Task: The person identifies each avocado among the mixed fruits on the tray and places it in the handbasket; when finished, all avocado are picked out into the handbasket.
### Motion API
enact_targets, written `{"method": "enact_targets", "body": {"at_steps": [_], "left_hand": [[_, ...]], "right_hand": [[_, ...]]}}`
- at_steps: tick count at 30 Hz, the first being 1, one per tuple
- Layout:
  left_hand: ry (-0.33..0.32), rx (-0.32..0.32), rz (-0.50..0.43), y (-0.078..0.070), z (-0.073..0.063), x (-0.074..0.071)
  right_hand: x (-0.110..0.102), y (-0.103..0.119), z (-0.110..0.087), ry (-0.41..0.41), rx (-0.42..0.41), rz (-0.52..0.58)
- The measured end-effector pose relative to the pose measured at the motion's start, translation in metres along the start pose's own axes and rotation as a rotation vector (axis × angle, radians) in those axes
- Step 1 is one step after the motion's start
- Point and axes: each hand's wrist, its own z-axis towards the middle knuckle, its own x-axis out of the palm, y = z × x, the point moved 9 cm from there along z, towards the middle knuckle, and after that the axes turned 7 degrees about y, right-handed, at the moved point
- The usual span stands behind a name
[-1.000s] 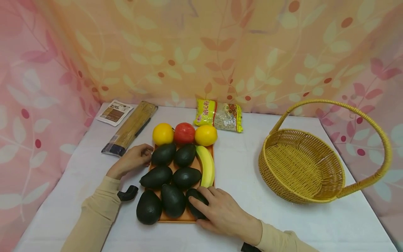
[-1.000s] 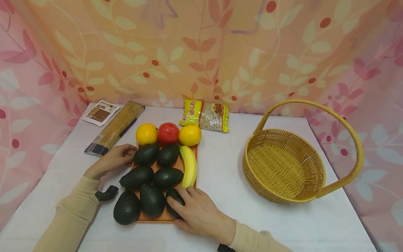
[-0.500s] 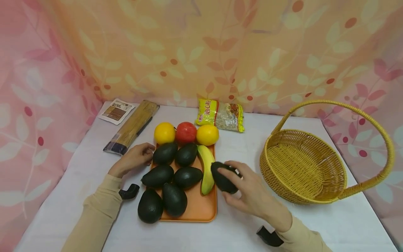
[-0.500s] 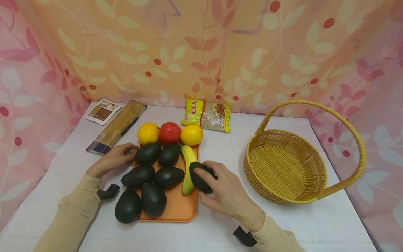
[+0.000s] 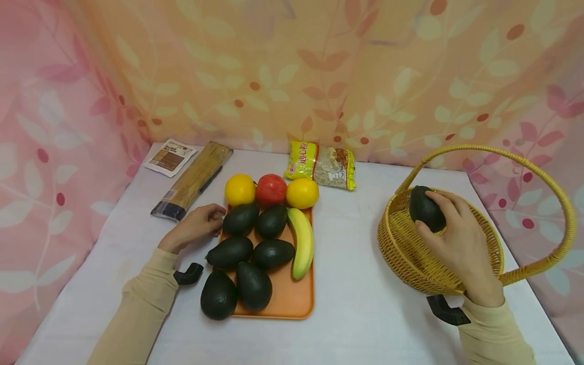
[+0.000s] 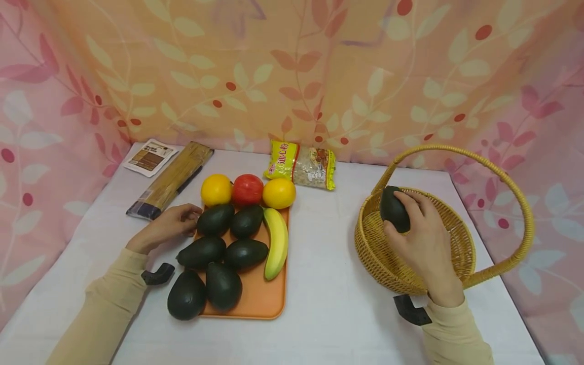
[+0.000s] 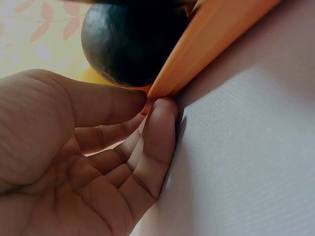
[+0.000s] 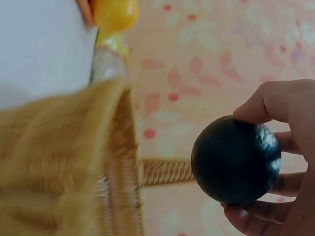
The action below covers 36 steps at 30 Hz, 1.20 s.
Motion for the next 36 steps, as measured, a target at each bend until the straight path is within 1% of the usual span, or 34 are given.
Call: {"method": "enact_targets", "body": {"at_steps": [3,6,10,15,21,23,25,27,32,36], "left_hand": [[-0.003,-0.001,0.002,0.000,0.000,0.000],[-0.003,-0.005,0.005,0.000,0.000,0.000],[0.001,-0.016,0.005,-0.001,0.001,0.001],[0.002,-0.020,-0.001,-0.001,0.000,0.001],[-0.002,-0.022,-0.006,-0.001,0.000,0.001],[-0.006,-0.022,-0.008,0.000,0.001,0.001],[-0.006,-0.010,-0.003,-0.001,0.001,0.001],[-0.010,-0.015,-0.006,0.000,0.001,0.002],[-0.009,-0.020,-0.006,0.001,0.001,0.001],[-0.006,-0.011,-0.008,0.000,0.000,0.001]], "right_hand": [[0.010,-0.021,-0.001,0.106,0.076,-0.028],[0.024,-0.033,-0.003,0.223,0.104,-0.053],[0.042,-0.043,-0.007,0.352,0.117,-0.065],[0.059,-0.047,-0.010,0.458,0.105,-0.071],[0.073,-0.043,-0.010,0.510,0.040,-0.067],[0.077,-0.042,-0.011,0.528,0.031,-0.062],[0.081,-0.042,-0.012,0.544,0.033,-0.061],[0.082,-0.042,-0.013,0.551,0.038,-0.058],[0.083,-0.043,-0.014,0.546,0.044,-0.056],[0.083,-0.043,-0.015,0.545,0.046,-0.058]]}}
